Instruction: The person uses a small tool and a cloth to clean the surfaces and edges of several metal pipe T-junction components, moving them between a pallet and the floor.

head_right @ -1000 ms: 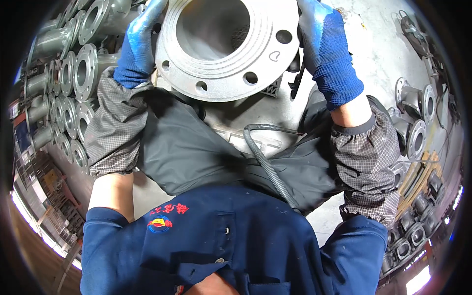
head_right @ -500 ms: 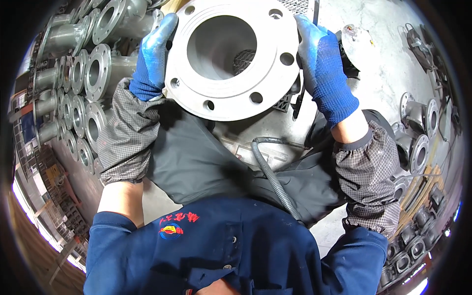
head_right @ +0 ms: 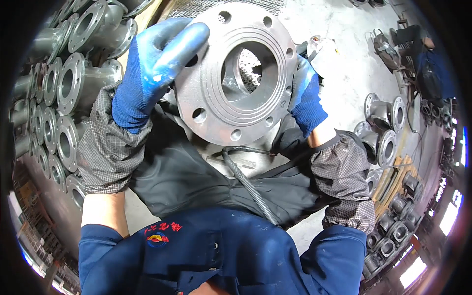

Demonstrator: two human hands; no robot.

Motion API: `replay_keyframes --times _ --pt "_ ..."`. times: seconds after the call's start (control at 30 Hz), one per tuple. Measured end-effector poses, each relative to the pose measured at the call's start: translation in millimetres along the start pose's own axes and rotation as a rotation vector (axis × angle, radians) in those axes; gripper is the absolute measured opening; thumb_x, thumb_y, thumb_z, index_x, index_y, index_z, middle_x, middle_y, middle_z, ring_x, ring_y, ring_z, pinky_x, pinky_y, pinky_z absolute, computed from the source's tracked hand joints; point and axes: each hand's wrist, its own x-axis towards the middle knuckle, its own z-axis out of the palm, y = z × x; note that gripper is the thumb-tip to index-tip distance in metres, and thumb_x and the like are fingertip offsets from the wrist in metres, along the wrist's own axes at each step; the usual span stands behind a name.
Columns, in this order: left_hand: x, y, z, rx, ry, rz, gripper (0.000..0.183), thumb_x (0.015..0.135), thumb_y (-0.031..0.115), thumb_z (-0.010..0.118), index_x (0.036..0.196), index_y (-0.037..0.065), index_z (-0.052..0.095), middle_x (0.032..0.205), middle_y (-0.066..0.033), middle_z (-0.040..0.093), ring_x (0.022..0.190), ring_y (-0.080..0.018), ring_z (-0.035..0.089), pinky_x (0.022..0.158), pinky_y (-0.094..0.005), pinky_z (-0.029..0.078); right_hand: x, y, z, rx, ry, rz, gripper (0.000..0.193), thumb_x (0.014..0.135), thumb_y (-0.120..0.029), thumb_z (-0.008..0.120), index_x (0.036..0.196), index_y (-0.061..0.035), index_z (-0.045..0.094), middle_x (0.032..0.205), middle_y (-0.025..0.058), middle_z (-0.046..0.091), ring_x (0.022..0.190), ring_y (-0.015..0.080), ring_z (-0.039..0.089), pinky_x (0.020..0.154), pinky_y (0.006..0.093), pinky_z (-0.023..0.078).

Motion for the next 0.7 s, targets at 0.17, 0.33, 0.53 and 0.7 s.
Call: replay_keyframes --times 0.17,0.33,0.53,0.7 --pt "3.6 4.3 3.9 -0.073 -0.044 -0.068 0.046 0.086 0.036 0.062 0.104 -0.006 0.063 0.09 -0.0087 0.064 0.081 -0.0127 0.059 0.073 -0.0261 0.048 -3.8 6.2 -5.9 -0.158 -0.07 -0.135 0.025 0.083 -0.003 0.061 0.105 0.0057 0.055 0.092 0.0133 0.067 0.078 0.0153 0.065 0.072 0.0283 0.056" --pt "10.8 -42.5 -32.8 0.645 0.014 0.84 0.037 0.084 0.015 0.061 0.119 0.003 0.057 0.1 -0.019 0.064 0.087 -0.0272 0.065 0.074 -0.0327 0.053 -5.7 -17.8 -0.2 -0.803 -0.039 -0.452 0.04 0.078 -0.008 0.065 0.114 0.0055 0.054 0.094 0.0133 0.066 0.085 0.0209 0.065 0.074 0.0276 0.051" --pt "-27.6 -72.0 -40.2 0.573 0.004 0.672 0.051 0.075 -0.01 0.057 0.126 -0.006 0.048 0.112 -0.0255 0.06 0.097 -0.0354 0.064 0.081 -0.0374 0.052 -10.5 -53.0 9.2 -1.231 0.014 -0.861 0.035 0.082 0.001 0.051 0.117 0.0075 0.052 0.097 0.0218 0.063 0.084 0.0304 0.065 0.074 0.0319 0.052" --pt "-43.7 -71.7 -22.8 -0.002 0.064 0.058 0.035 0.094 0.014 0.046 0.123 -0.006 0.049 0.112 -0.0185 0.061 0.1 -0.0226 0.062 0.087 -0.032 0.051 -13.7 -62.1 29.5 -1.129 -0.089 -1.185 0.03 0.081 0.003 0.053 0.11 0.0029 0.058 0.083 0.0156 0.063 0.068 0.0246 0.064 0.063 0.0288 0.052"
